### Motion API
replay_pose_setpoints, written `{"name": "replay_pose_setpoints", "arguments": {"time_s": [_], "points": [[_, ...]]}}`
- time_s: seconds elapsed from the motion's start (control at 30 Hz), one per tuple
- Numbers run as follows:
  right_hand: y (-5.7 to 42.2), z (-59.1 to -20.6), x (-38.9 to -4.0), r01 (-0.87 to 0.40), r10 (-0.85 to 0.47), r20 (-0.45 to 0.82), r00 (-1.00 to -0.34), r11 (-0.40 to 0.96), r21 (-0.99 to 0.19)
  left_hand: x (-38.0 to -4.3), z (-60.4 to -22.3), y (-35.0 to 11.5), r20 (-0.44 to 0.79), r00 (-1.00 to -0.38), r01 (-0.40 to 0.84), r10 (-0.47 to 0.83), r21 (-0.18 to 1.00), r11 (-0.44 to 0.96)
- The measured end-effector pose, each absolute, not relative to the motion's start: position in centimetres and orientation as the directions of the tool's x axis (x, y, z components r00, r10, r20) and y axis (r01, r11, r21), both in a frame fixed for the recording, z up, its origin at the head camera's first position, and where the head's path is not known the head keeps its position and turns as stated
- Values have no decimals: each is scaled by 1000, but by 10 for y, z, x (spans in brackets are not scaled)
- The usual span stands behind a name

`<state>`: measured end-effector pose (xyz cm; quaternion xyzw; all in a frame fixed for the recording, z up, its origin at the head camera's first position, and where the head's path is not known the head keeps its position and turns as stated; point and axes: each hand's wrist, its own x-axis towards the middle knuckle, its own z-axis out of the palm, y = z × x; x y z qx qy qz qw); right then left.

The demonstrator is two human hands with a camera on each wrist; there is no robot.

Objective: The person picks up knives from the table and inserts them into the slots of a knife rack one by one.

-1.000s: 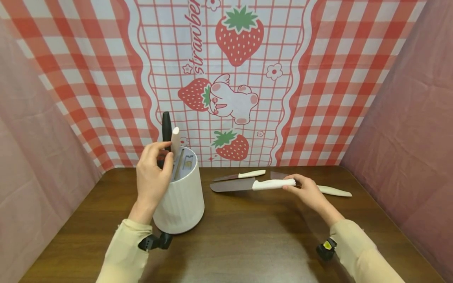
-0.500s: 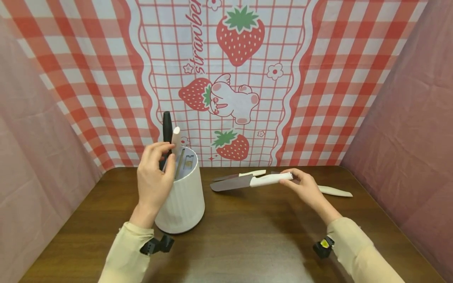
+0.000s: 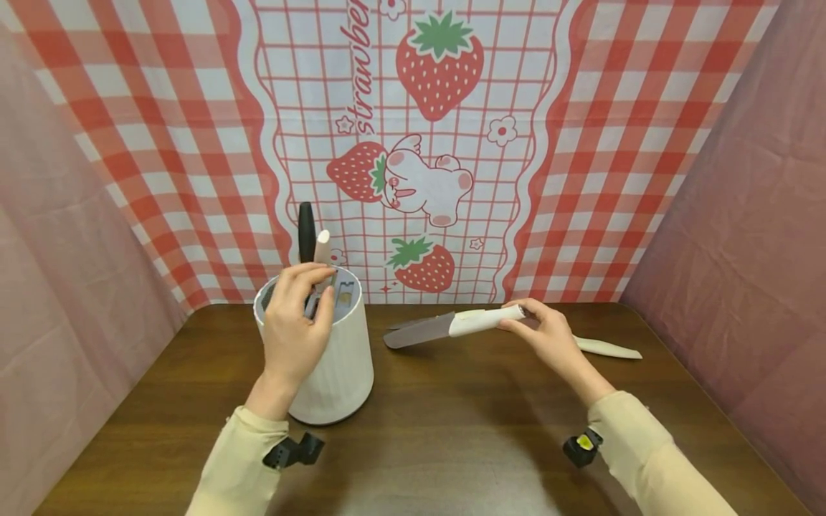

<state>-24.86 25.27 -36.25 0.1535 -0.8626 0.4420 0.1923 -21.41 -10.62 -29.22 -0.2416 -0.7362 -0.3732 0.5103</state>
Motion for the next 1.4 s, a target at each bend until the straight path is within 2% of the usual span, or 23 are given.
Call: {"name": "replay_pose_setpoints", "arguments": {"time_s": [0.2, 0.53, 0.9, 1.4], "points": [[245, -352, -242, -431, -103, 447, -888, 522, -736, -211, -295, -98, 935, -355, 760, 20, 277, 588], [232, -337, -232, -499, -102, 515, -851, 461, -734, -208, -303, -83, 925, -374, 774, 72, 268, 574], [231, -335, -240, -562, -106, 650, -753, 618, -550, -208, -311, -71, 910, -397, 779, 120, 265, 568], [219, -320, -237, -569, -111, 629, -769, 569, -594, -209, -318, -47, 894, -416, 778, 169, 253, 575]]}}
